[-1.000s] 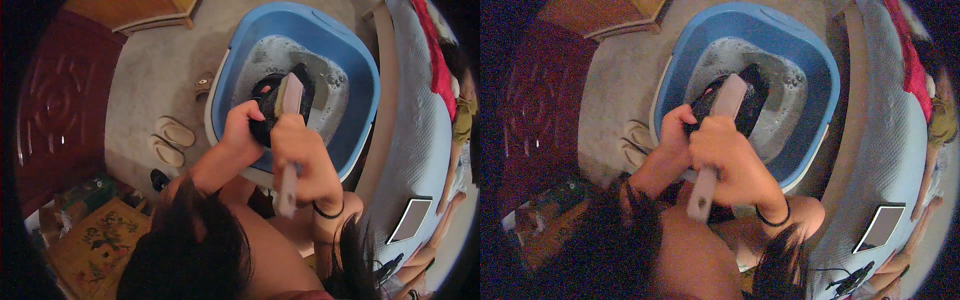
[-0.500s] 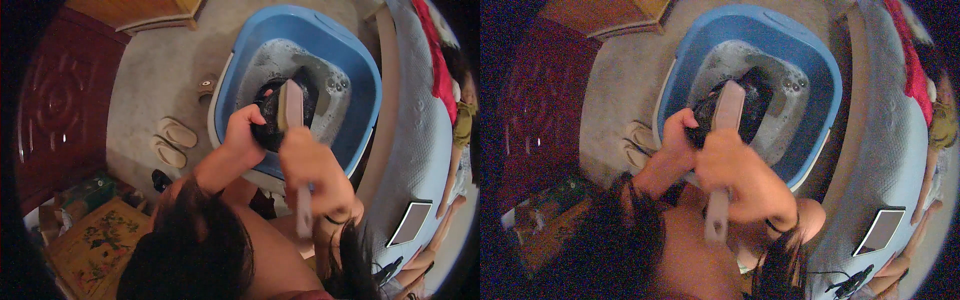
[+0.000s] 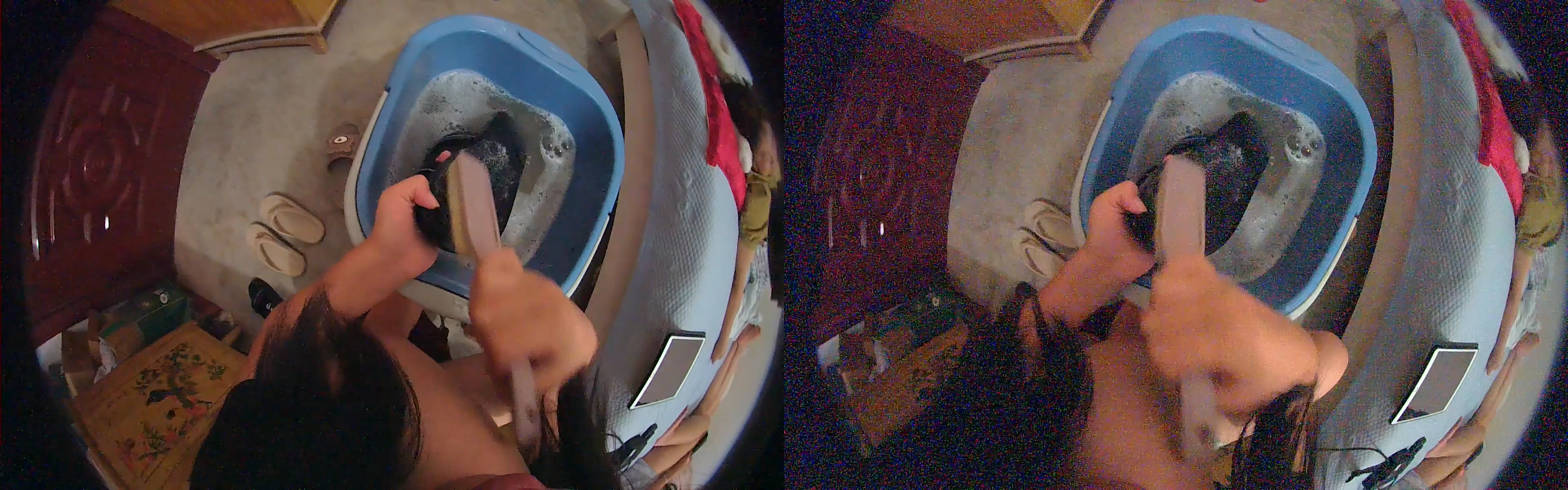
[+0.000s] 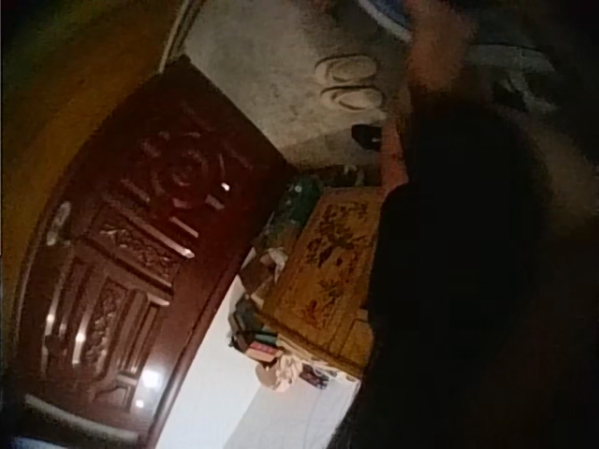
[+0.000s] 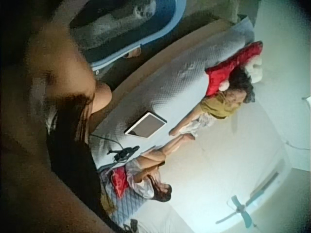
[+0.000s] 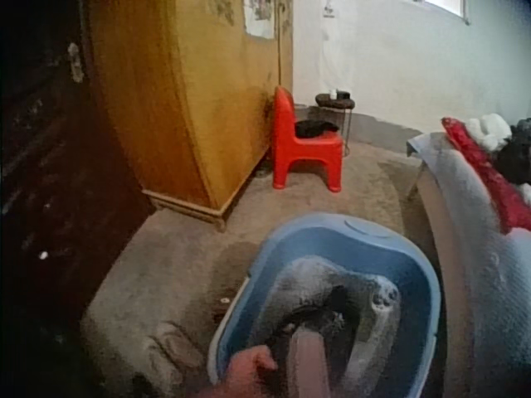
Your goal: The person cleans a black sandal by scrubbing it with a brush in a basin filled with soapy water.
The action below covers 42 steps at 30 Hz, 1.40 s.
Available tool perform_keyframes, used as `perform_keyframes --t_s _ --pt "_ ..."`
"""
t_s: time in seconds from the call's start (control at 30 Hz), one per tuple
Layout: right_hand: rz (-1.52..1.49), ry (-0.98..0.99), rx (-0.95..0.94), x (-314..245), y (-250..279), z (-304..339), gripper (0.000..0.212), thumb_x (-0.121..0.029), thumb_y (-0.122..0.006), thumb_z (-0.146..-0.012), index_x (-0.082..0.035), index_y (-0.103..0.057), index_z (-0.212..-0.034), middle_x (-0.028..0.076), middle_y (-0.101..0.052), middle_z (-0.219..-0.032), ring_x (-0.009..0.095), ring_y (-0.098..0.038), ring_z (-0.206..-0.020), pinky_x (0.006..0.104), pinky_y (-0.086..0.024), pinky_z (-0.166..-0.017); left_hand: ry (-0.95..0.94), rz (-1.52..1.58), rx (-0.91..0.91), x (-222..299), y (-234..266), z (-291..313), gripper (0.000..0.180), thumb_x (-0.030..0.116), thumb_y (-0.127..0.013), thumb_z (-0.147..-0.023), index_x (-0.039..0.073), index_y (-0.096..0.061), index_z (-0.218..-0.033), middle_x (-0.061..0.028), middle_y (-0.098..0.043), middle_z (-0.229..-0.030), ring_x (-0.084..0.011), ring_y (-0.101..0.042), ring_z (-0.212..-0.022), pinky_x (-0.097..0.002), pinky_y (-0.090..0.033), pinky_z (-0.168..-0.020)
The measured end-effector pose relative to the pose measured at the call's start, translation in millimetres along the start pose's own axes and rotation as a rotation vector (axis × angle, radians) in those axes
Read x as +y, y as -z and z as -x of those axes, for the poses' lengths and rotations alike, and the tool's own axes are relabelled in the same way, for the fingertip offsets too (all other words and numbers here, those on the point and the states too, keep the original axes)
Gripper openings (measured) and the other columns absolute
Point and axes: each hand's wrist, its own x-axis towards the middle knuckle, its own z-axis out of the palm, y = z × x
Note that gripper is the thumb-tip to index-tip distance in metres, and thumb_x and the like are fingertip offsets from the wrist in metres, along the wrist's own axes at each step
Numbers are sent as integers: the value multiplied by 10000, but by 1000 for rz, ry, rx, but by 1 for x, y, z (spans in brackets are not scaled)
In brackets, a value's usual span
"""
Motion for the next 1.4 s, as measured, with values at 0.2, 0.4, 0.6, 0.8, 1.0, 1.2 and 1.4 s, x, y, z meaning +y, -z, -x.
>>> perform_keyframes --t_s 0.2,0.4,0.6,0.8,1.0,1.2,1.4 --pt "-279 92 18 12 5 10 317 -275 -543 -770 -111 -444 -518 31 -425 -557 221 -429 -534 350 -278 -574 37 11 -21 -2 -6 -1 527 172 -427 -598 0 -489 -1093 -141 -580 -984 -287 -557 -875 -388 -445 -817" --pt "184 -230 107 38 5 4 207 -208 -618 -555 -80 -460 -596 58 -461 -625 314 -441 -656 362 -332 -634 78 31 -113 2 -5 5 491 72 -415 -616 99 -461 -1104 -97 -533 -1037 -254 -519 -937 -367 -396 -882" --pt "-261 125 -227 -21 8 1 214 -64 -555 -688 -104 -408 -537 65 -449 -605 252 -437 -552 359 -301 -571 15 -58 -51 -2 -5 6 559 168 -431 -575 49 -493 -1118 -131 -580 -988 -292 -560 -866 -410 -444 -812" --pt "127 -104 45 41 -4 -5 219 -210 -605 -561 -85 -442 -638 53 -444 -684 314 -416 -679 381 -320 -658 108 77 -18 7 -21 15 469 157 -419 -607 6 -506 -1042 -130 -572 -921 -279 -549 -861 -389 -431 -821" --pt "-177 157 -230 -10 6 -11 236 -168 -565 -702 -91 -430 -524 33 -415 -559 225 -415 -522 312 -281 -592 165 136 -190 6 14 2 431 178 -422 -617 2 -510 -1000 -126 -575 -897 -272 -553 -848 -386 -433 -806" --pt "-64 -34 165 28 -1 2 172 -74 -585 -565 -65 -415 -544 50 -416 -562 238 -417 -534 329 -304 -582 121 -41 -115 2 -21 7 444 221 -424 -611 -13 -531 -973 -144 -586 -900 -286 -562 -837 -400 -449 -789" --pt "-3 29 80 6 4 6 181 -136 -600 -609 -99 -435 -546 34 -398 -558 208 -403 -536 336 -260 -552 177 -29 -80 2 -20 3 448 209 -433 -600 -9 -530 -979 -147 -590 -919 -292 -564 -835 -395 -449 -797"
